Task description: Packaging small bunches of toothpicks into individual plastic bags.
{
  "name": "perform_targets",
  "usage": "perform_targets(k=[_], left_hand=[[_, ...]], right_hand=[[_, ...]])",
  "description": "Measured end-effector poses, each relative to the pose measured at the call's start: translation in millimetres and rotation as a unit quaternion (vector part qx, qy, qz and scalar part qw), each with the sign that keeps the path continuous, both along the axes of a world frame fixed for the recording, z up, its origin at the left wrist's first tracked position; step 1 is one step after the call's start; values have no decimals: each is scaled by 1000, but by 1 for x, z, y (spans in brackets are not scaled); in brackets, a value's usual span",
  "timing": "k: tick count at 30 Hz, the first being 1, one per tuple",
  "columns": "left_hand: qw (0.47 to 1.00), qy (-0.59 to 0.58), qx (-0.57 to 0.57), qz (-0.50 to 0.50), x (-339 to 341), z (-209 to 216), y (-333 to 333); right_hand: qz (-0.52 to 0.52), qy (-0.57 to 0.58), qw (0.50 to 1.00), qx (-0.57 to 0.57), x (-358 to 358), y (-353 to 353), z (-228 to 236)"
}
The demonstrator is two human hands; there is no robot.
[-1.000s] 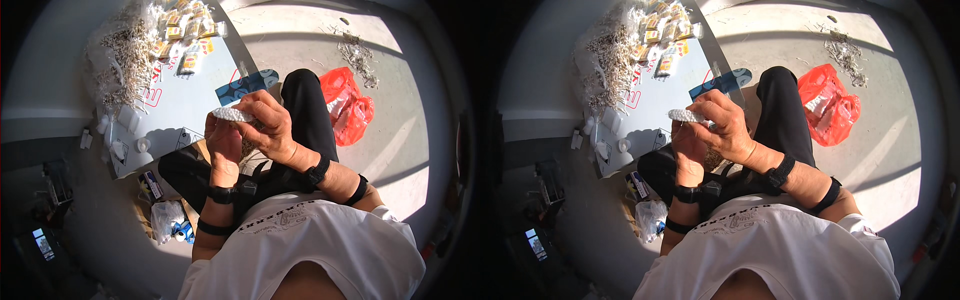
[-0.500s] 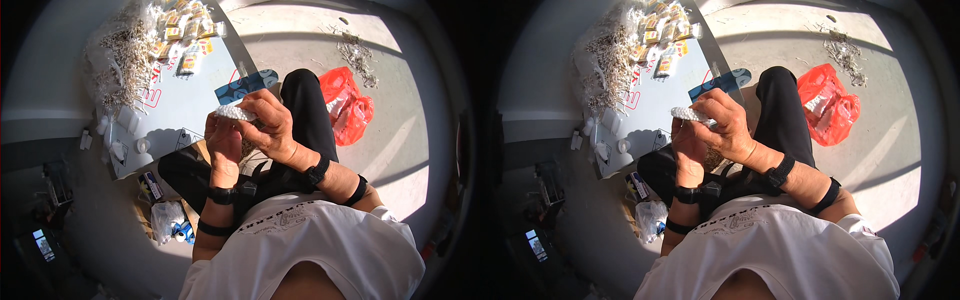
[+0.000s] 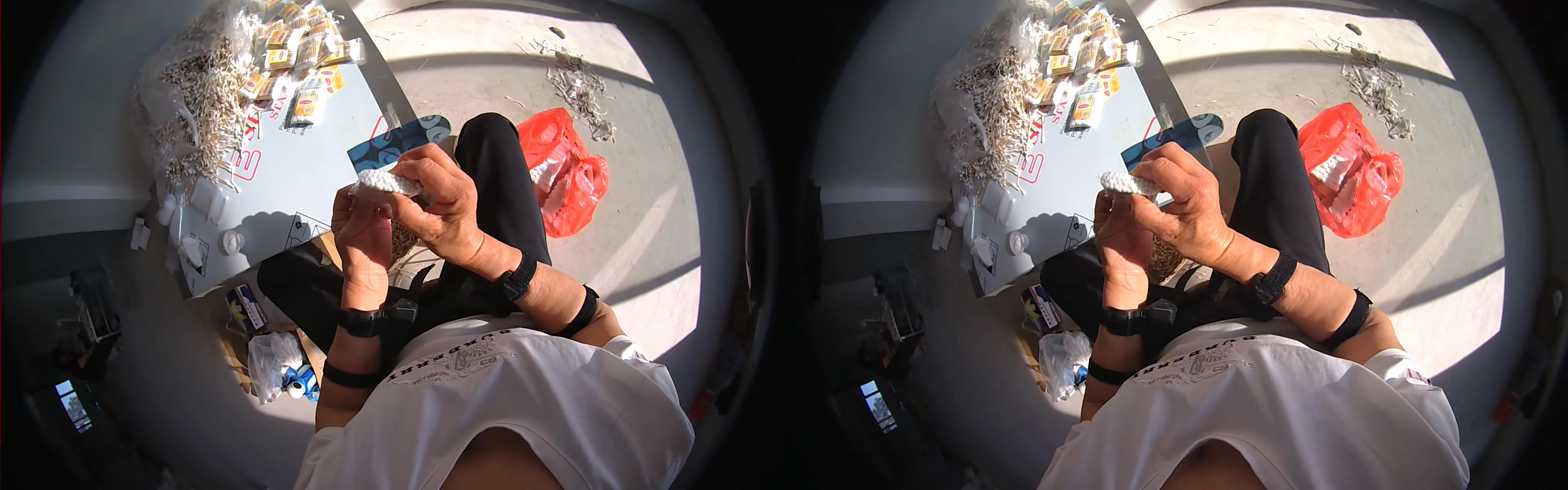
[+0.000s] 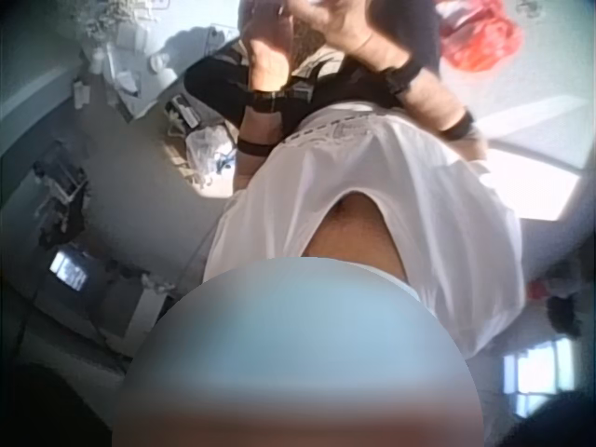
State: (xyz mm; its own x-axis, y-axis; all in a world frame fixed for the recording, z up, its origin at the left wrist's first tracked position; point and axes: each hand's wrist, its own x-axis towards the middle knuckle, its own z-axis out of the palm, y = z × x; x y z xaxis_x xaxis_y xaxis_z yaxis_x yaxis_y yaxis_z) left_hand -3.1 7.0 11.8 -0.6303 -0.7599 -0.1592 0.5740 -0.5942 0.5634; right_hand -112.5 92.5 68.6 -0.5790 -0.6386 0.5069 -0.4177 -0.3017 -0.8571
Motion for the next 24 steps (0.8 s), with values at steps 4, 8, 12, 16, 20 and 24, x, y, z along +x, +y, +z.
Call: perform_targets(k=[4, 8, 12, 16, 20, 24], left_hand=[[1000, 3, -8, -2, 0, -2, 0], [1000, 0, -4, -2, 1, -3, -1], [1000, -9, -13, -4, 0, -3, -1], [1000, -20, -19, -8, 0, 2, 2], [999, -19, -26, -11, 1, 0, 0], [999, -15, -31, -10, 0, 1, 1]], right_hand=[[2, -2, 1000, 4, -1, 0, 0], [-1, 6, 1000, 4, -1, 0, 1], [-5, 12, 1000, 2, -2, 0, -1], [-9, 14, 1000, 0, -3, 0, -1], [-11, 16, 1000, 0, -4, 0, -2], [-9, 13, 1000, -4, -4, -2, -5]])
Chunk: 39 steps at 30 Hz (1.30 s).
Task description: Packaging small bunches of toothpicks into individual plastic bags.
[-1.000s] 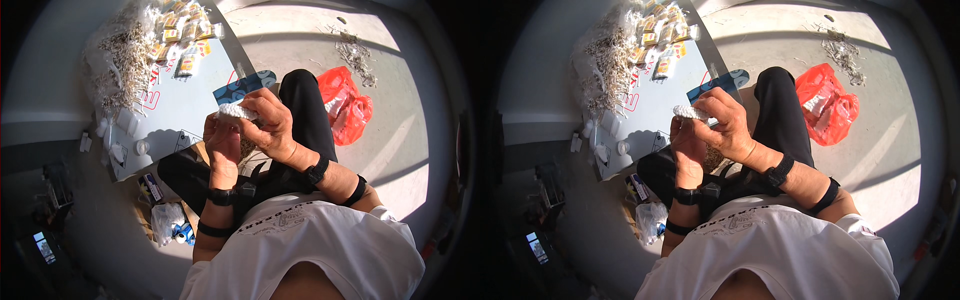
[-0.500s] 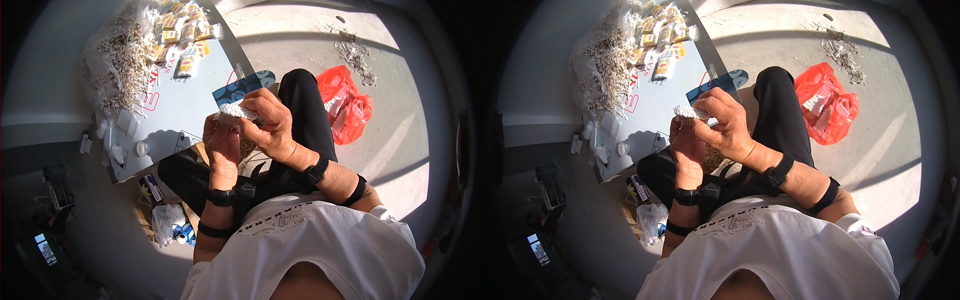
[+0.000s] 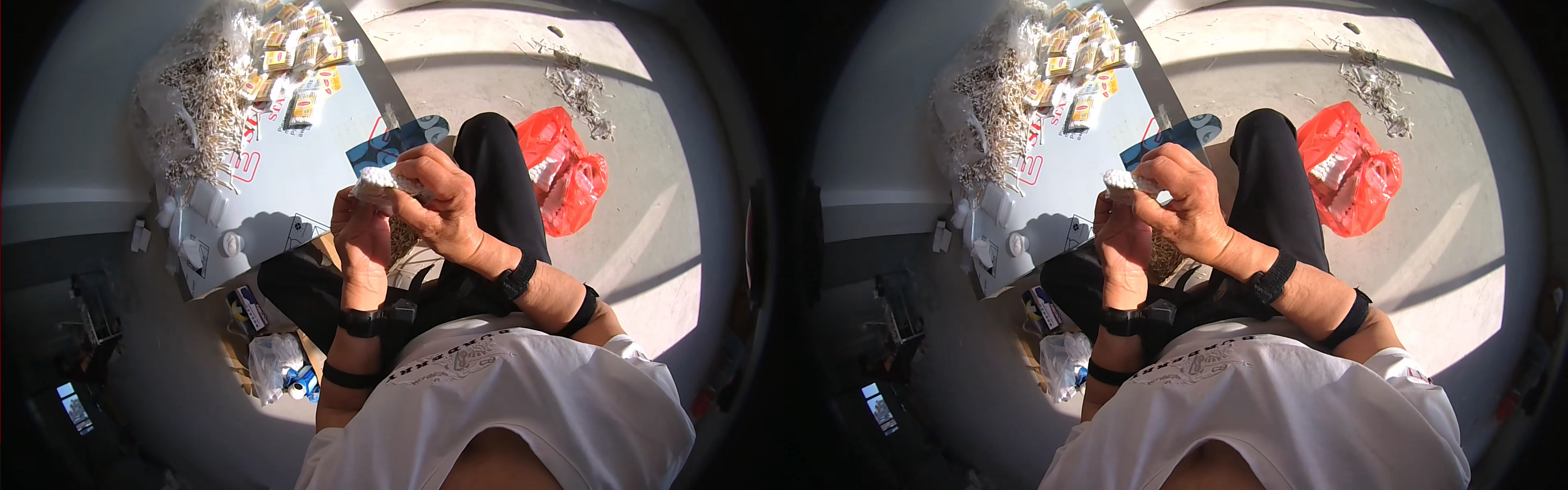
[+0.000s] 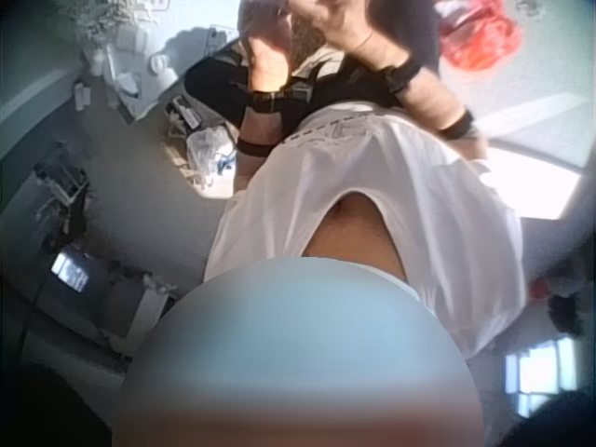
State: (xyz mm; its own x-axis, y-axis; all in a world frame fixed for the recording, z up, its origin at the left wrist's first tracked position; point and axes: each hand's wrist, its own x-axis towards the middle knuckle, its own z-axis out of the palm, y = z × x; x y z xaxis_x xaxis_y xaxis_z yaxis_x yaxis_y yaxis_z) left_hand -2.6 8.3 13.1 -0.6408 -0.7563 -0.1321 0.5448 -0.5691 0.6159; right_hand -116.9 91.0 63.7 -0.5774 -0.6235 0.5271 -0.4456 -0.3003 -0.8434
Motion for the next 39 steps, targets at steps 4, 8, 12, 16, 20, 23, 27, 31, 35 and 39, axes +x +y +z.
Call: perform_targets(k=[4, 8, 12, 16, 20, 23, 27, 31, 35, 39], left_hand=[[1000, 7, 0, 3, 0, -1, 0], [1000, 12, -4, 1, -1, -6, -4], [1000, 23, 3, -9, 4, -14, -10], [999, 46, 7, -11, 5, -17, -15], [999, 43, 8, -5, 6, -16, -14], [999, 14, -20, 40, 1, -7, -9], [998, 16, -41, 37, 1, -8, -10], [999, 2, -28, 23, -3, -5, -3], [999, -4, -39, 3, -5, 0, 2], [999, 7, -18, -34, -1, -7, -1]], right_hand=[[12, 12, 1000, 0, -1, 0, -1], [29, 12, 1000, 4, -2, 1, 0], [37, -5, 999, 15, -1, 3, 2], [62, -32, 997, 29, 0, 3, 2], [67, -43, 996, 31, 2, 3, 2], [51, -58, 997, 28, 0, 1, -6], [7, -26, 999, 26, 1, -3, 3], [26, -80, 996, 24, 0, -3, 0], [18, -66, 998, 15, 3, -3, 0], [20, 13, 1000, -8, 0, -1, 8]])
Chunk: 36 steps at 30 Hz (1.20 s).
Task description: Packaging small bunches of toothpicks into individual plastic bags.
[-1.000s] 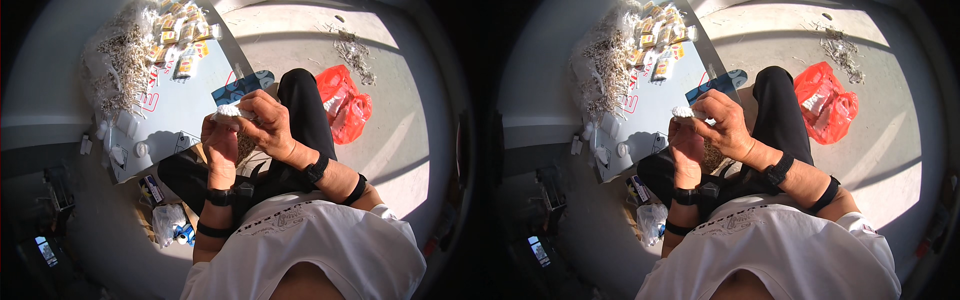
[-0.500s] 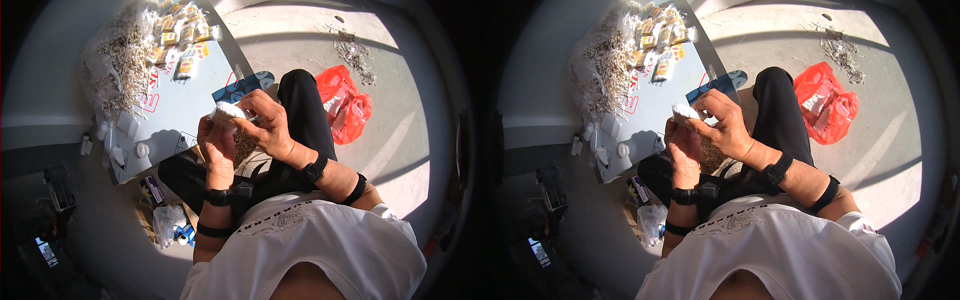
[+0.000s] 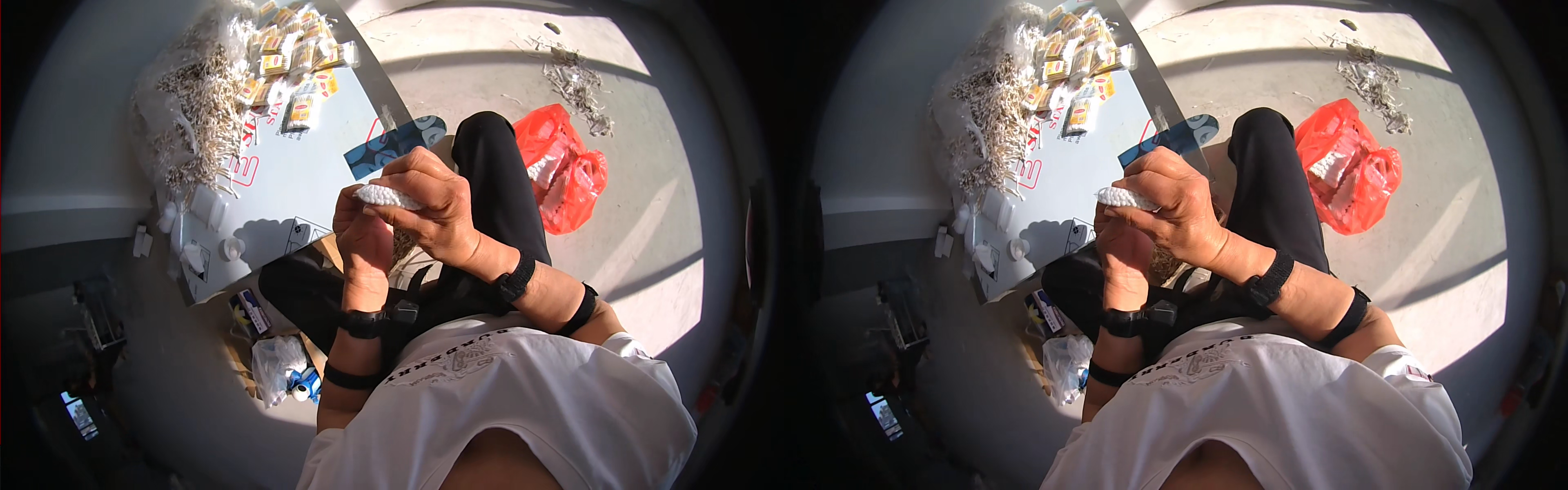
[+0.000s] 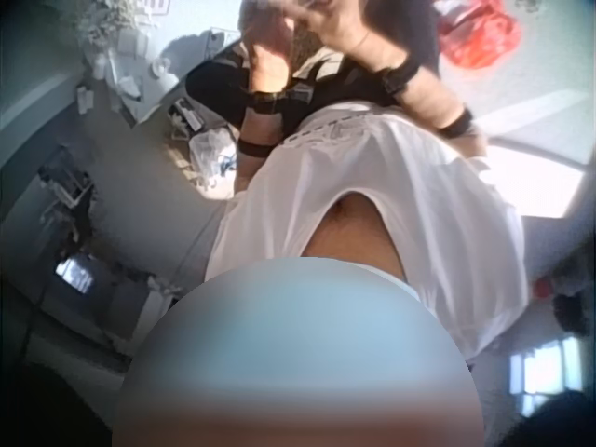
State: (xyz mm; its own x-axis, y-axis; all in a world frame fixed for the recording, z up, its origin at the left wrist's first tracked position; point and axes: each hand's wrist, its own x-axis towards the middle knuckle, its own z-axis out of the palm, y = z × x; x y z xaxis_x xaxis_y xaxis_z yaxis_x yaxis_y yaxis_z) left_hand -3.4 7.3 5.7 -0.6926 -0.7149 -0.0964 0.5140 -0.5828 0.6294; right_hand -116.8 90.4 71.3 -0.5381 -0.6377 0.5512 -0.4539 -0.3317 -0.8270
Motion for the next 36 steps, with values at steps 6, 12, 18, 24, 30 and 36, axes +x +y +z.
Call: perform_targets(k=[6, 12, 18, 24, 30, 36], left_hand=[[1000, 19, -20, -8, 2, -1, -1], [998, -31, 52, 16, 0, 14, 7], [999, 10, 51, -3, 2, 9, 5], [998, 26, 57, -14, 1, 9, 6], [999, -8, 54, 4, 0, 15, 9], [996, -70, 43, 18, 4, 15, 11]], right_hand=[[11, 70, 997, -22, 1, 1, 4], [35, 50, 998, -22, 6, 0, 7], [53, 63, 997, -10, 5, 2, 7], [58, 57, 996, -20, 3, 3, 4], [67, 67, 995, -15, 4, 2, 3], [49, 71, 996, -17, 7, 1, 6]])
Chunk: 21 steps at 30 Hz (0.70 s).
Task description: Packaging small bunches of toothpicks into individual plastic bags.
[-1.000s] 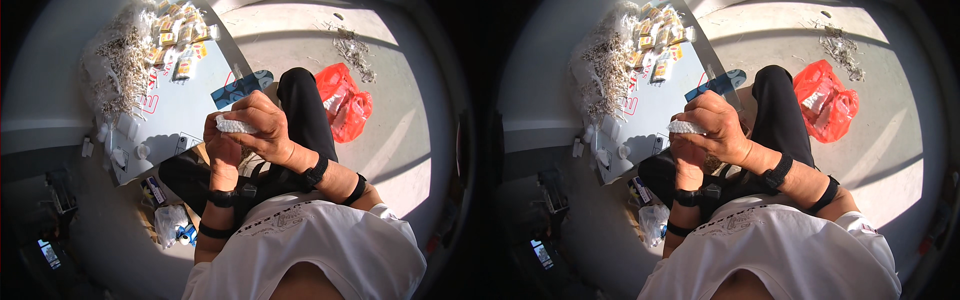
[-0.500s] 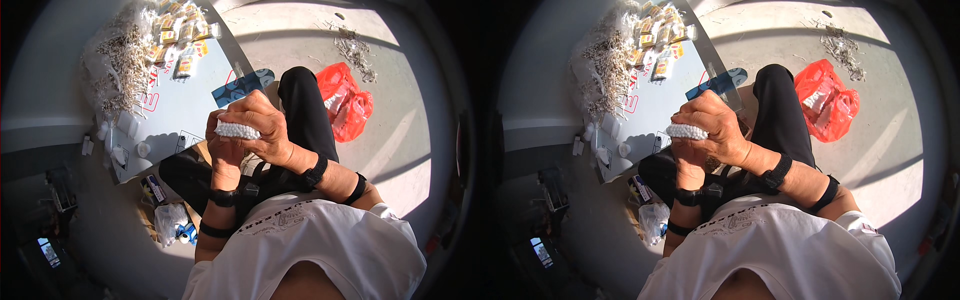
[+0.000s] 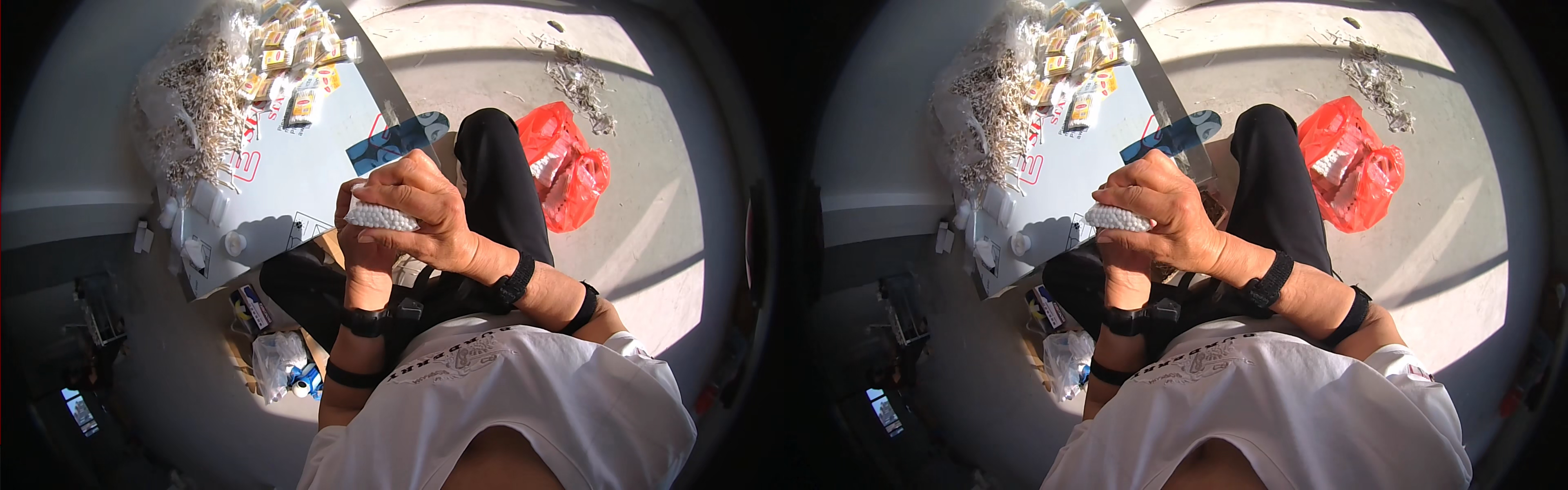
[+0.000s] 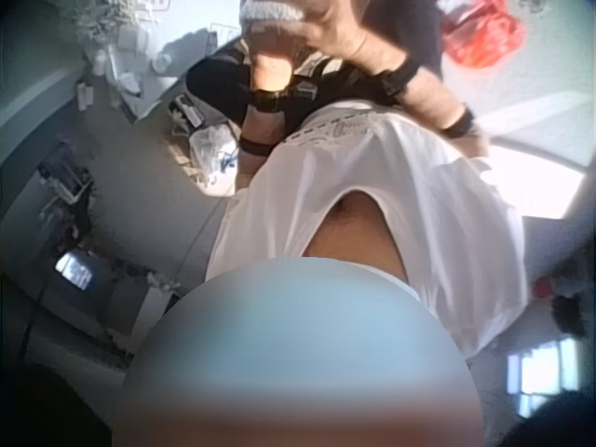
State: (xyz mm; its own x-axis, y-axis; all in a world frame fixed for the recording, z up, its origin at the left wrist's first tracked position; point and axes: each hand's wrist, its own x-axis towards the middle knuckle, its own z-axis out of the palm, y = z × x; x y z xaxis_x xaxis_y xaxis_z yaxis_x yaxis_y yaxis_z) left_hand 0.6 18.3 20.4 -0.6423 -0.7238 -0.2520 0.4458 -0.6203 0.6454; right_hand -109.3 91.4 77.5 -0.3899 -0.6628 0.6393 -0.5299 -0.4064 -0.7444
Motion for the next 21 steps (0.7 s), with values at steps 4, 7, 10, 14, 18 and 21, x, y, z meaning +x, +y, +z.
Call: perform_targets(k=[4, 7, 10, 14, 18, 21], left_hand=[[999, 29, 13, 4, -1, -1, 0], [1000, -16, -9, 3, -1, -5, -2], [998, 47, 35, -8, -2, -7, -4], [998, 59, 27, -24, -3, -12, -6], [993, 98, 52, -35, -3, -17, -3], [994, 93, 54, -31, -5, -16, -2]], right_hand=[[2, 6, 1000, -3, -1, 1, 1], [3, 3, 1000, -4, -2, 1, 1], [4, -4, 1000, -5, -1, 1, 2], [-3, -5, 1000, -2, -2, 1, 0], [-5, 3, 1000, -9, -5, -1, -2], [-9, 5, 1000, -2, -5, -1, 0]])
